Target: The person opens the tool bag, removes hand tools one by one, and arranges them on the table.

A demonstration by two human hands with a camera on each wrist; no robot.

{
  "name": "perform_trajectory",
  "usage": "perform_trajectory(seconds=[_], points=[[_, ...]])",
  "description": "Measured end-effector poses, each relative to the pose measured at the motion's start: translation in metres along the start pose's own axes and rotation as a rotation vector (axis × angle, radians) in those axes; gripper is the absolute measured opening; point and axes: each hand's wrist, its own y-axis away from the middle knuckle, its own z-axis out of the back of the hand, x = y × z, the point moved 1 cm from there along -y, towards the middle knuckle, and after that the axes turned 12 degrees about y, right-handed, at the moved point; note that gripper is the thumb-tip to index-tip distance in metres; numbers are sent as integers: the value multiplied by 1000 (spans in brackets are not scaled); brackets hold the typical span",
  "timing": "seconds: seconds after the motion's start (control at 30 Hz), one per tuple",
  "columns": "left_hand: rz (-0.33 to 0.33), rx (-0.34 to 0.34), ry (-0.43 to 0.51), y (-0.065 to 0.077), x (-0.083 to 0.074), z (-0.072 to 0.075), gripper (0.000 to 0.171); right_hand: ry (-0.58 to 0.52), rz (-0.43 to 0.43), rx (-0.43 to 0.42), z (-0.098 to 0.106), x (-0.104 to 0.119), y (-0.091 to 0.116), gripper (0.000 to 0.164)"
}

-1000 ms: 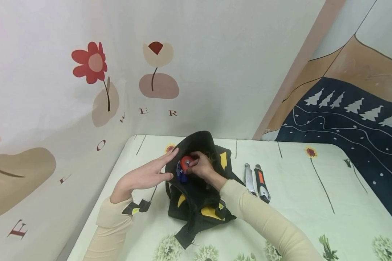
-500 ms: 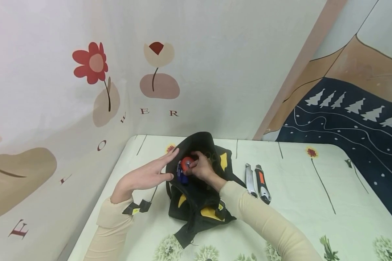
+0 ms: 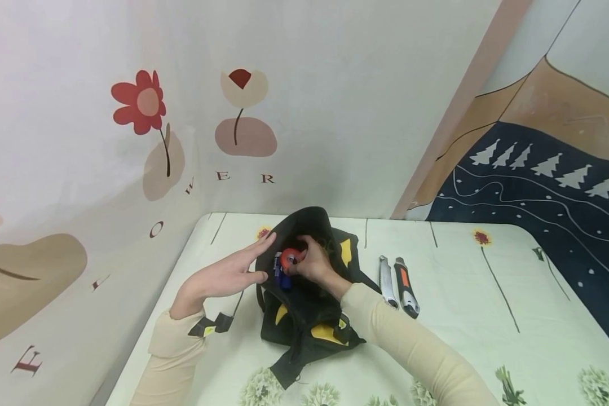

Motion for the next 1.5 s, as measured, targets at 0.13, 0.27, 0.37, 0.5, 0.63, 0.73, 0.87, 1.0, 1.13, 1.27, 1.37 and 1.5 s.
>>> perform_trajectory(seconds=[0.13,0.27,0.37,0.5,0.63,0.73,0.87,1.0,1.13,1.27,1.37,1.5], points=[[2,0,0,0,0,0,84,24,24,-28,7,13,10,88],[1,1,0,0,0,0,84,32,34,-34,6,9,8,87],[0,2,3,1,0,0,84,-1,21,-17,8,12,11,86],[0,4,10,1,0,0,84,-56,-9,11,13,22,18,87],[3,6,16,1,0,0,84,-56,-28,21,16,26,21,86],[3,4,17,0,0,0,84,-53,-38,22,19,27,22,82],[8,2,15,1,0,0,84,-83,-55,33,23,28,24,79],[12,2,20,1,0,0,84,-91,-49,36,26,31,27,81],[8,3,19,2,1,0,84,-67,-5,29,30,37,32,84],[5,-1,12,2,1,1,84,-29,31,29,35,42,38,84],[5,-3,10,2,1,1,83,-1,49,33,38,43,42,80],[2,0,12,2,-1,0,84,32,62,23,44,46,49,76]])
